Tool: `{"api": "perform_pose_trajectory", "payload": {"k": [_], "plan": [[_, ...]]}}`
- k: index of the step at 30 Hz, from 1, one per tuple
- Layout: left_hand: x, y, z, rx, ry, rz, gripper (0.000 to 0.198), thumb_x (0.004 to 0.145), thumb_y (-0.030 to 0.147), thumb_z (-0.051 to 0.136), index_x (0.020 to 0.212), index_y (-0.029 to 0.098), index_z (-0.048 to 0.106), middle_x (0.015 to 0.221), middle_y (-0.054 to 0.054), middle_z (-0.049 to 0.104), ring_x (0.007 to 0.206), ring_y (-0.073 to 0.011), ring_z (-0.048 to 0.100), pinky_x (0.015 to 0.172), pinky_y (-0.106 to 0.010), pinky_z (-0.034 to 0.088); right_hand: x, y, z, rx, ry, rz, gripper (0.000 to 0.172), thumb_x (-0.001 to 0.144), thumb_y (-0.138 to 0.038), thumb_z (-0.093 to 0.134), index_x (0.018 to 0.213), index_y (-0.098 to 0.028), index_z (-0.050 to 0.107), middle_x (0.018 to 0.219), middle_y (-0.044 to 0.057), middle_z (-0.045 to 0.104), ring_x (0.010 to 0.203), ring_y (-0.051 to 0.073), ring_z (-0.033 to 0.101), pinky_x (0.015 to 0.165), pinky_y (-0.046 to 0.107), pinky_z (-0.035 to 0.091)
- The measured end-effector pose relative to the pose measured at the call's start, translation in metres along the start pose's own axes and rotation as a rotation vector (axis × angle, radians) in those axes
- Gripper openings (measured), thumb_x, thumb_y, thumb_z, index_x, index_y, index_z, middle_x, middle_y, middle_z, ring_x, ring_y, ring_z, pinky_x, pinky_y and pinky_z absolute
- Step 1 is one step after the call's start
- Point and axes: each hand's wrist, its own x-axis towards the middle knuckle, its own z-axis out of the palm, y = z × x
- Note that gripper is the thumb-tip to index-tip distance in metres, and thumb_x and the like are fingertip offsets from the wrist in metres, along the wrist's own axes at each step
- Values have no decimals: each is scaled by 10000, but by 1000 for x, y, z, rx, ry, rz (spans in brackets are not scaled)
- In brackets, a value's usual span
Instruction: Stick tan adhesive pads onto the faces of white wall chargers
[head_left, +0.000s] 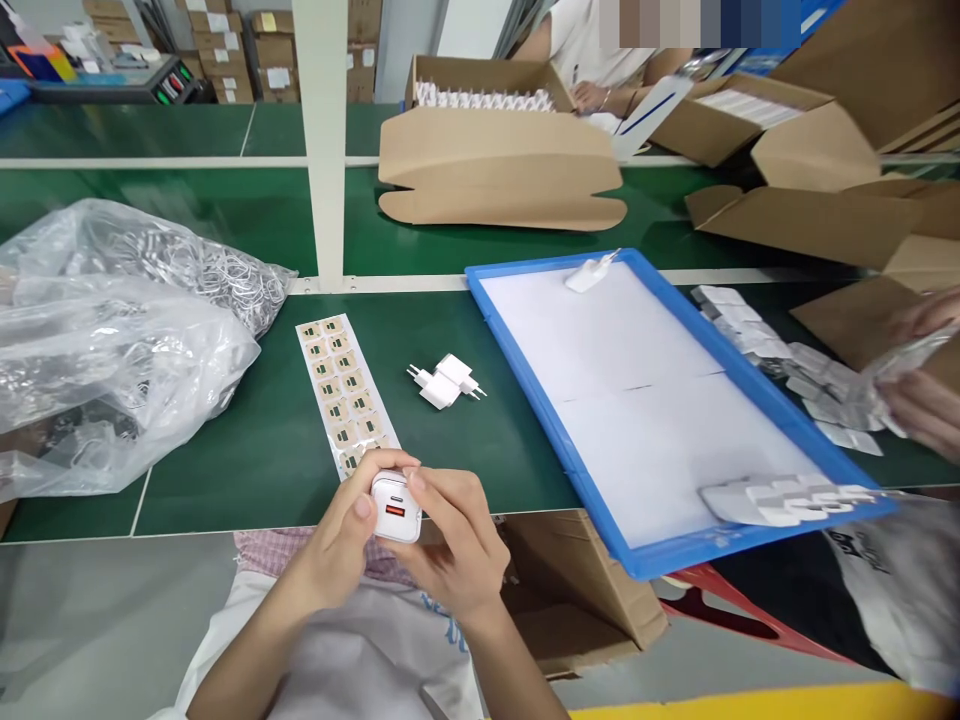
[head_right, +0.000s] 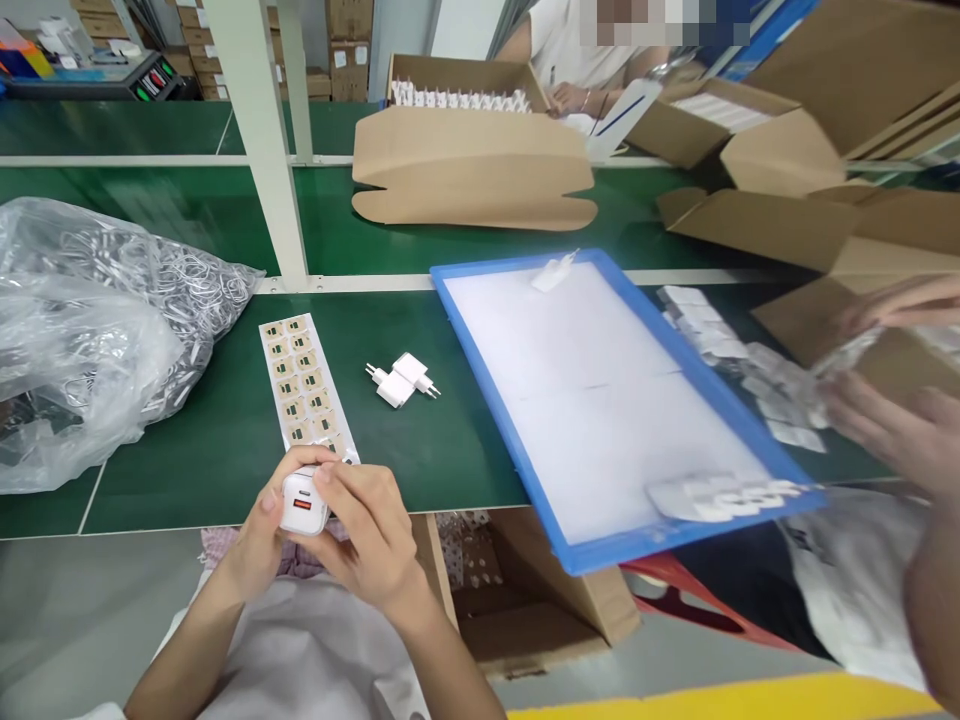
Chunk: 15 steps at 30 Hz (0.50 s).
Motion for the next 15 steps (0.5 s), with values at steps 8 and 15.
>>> {"api": "perform_pose_trajectory", "payload": {"k": [8, 15], "plan": [[3, 1, -5, 223, -3, 2, 486, 1071, 532, 256, 1444, 233, 343, 1142, -74, 635, 967, -210, 598, 969, -369, 444, -3, 3, -6, 52, -117, 109, 380, 999, -223, 586, 1370, -177, 520, 1099, 143, 683, 956, 235, 671, 756, 370, 612], [26, 4, -4, 809, -85, -35, 549, 1035, 471, 407, 1489, 169, 339, 1497, -210, 483, 1419, -345, 447, 1155, -577, 386, 1, 21, -27, -136, -460, 354, 288, 899, -94, 562, 1164, -206, 556, 1056, 86, 680, 932, 238, 652, 768, 369, 600]]}}
